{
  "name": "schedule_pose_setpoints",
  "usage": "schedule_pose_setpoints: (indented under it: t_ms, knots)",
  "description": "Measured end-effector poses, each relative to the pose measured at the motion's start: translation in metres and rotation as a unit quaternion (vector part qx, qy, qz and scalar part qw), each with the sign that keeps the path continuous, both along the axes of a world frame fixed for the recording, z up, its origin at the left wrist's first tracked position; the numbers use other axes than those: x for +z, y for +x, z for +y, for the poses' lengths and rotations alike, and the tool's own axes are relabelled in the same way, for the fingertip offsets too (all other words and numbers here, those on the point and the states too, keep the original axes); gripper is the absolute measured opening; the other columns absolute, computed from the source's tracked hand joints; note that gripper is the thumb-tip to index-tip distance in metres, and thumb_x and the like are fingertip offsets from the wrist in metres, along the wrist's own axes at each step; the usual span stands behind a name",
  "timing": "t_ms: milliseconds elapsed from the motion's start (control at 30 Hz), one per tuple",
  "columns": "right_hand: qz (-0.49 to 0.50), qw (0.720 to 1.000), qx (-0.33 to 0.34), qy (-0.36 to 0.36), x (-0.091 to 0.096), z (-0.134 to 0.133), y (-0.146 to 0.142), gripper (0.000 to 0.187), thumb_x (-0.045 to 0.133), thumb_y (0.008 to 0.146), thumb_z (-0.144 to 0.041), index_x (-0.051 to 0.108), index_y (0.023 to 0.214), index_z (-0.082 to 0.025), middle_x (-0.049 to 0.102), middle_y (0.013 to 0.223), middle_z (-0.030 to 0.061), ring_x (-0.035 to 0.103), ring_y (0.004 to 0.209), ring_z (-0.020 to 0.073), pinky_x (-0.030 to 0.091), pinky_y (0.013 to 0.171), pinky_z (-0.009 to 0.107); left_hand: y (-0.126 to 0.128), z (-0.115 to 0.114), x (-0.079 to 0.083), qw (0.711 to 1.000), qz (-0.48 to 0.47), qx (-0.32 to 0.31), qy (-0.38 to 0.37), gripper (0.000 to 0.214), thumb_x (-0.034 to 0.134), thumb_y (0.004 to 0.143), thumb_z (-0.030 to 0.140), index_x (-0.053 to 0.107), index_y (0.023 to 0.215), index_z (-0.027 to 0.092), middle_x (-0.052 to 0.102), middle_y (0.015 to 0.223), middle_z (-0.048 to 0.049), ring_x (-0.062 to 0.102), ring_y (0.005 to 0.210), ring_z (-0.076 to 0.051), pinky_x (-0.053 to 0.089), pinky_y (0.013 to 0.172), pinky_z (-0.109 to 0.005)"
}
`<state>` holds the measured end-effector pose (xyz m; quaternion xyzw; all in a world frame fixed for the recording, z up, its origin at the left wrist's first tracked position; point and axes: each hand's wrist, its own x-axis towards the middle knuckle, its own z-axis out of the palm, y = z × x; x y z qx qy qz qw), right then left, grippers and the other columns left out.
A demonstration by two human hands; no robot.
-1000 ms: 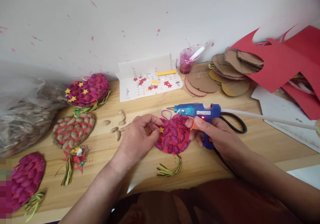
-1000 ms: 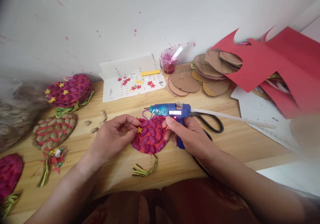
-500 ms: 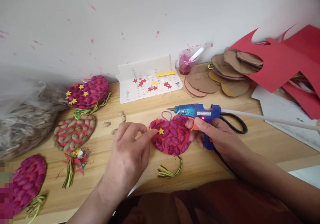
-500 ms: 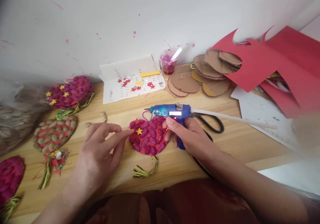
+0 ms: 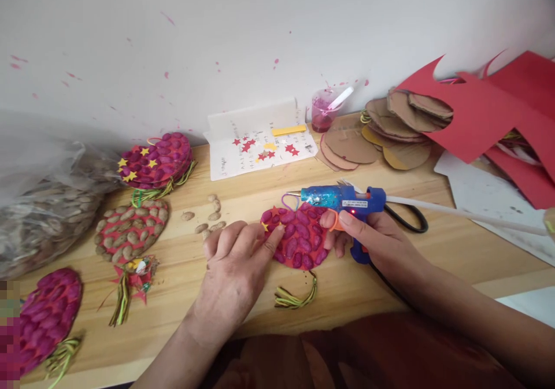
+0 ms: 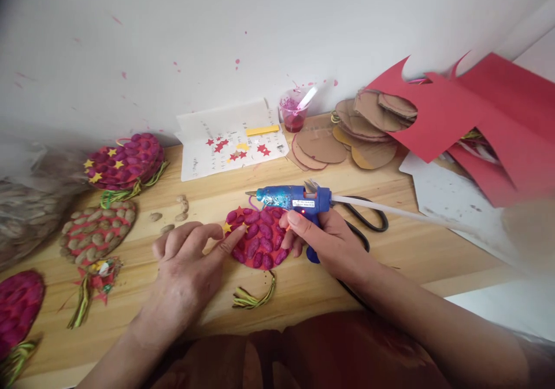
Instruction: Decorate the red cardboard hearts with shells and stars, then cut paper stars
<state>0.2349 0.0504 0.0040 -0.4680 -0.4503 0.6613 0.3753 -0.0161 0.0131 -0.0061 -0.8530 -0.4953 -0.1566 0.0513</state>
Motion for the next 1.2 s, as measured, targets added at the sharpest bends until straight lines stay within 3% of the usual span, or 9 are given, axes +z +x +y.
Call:
schedule_pose_setpoints:
  t_ms: [467, 600, 867, 1200]
  knots:
    - [-0.027, 1.000, 0.001, -0.002, -0.0010, 0.0007, 0.0002, 0.034, 0.064, 0.089, -0.052, 0.067, 0.087, -0.018, 0.070, 0.068, 0.0044, 0.060, 0.058, 0.0152, 0.046, 0.057, 0.027, -0.0008, -0.0015, -0.0030, 0.999, 0.035, 0.001, 0.005, 0.047, 0.053, 0.090, 0.005, 0.061, 0.133, 0.024, 0.066, 0.109, -0.0089, 0.050, 0.109, -0.027, 0.036, 0.092, -0.043]
    - [-0.030, 1.000, 0.005, -0.008, -0.0019, 0.0014, 0.0006, 0.037, 0.064, 0.088, -0.054, 0.068, 0.086, -0.018, 0.070, 0.068, 0.0049, 0.060, 0.057, 0.0151, 0.046, 0.056, 0.027, -0.0020, -0.0033, -0.0042, 1.000, 0.021, 0.007, 0.022, 0.050, 0.054, 0.091, 0.006, 0.059, 0.135, 0.027, 0.066, 0.109, -0.0076, 0.051, 0.108, -0.026, 0.036, 0.092, -0.041]
    - [-0.030, 0.999, 0.013, 0.003, -0.0043, 0.0014, 0.0022, 0.036, 0.063, 0.090, -0.054, 0.068, 0.086, -0.018, 0.070, 0.067, 0.0042, 0.060, 0.056, 0.0142, 0.046, 0.056, 0.026, 0.0006, -0.0032, -0.0035, 1.000, 0.008, -0.024, 0.003, 0.045, 0.049, 0.091, 0.005, 0.061, 0.132, 0.021, 0.066, 0.112, -0.0097, 0.051, 0.109, -0.027, 0.036, 0.093, -0.042]
    - [-0.032, 0.999, 0.009, -0.001, -0.0056, 0.0015, 0.0008, 0.036, 0.062, 0.091, -0.052, 0.067, 0.087, -0.017, 0.069, 0.068, 0.0037, 0.060, 0.058, 0.0134, 0.048, 0.058, 0.025, 0.0038, -0.0042, -0.0061, 1.000, 0.001, -0.023, -0.010, 0.045, 0.057, 0.089, 0.007, 0.061, 0.132, 0.018, 0.068, 0.113, -0.0099, 0.051, 0.109, -0.027, 0.036, 0.094, -0.042]
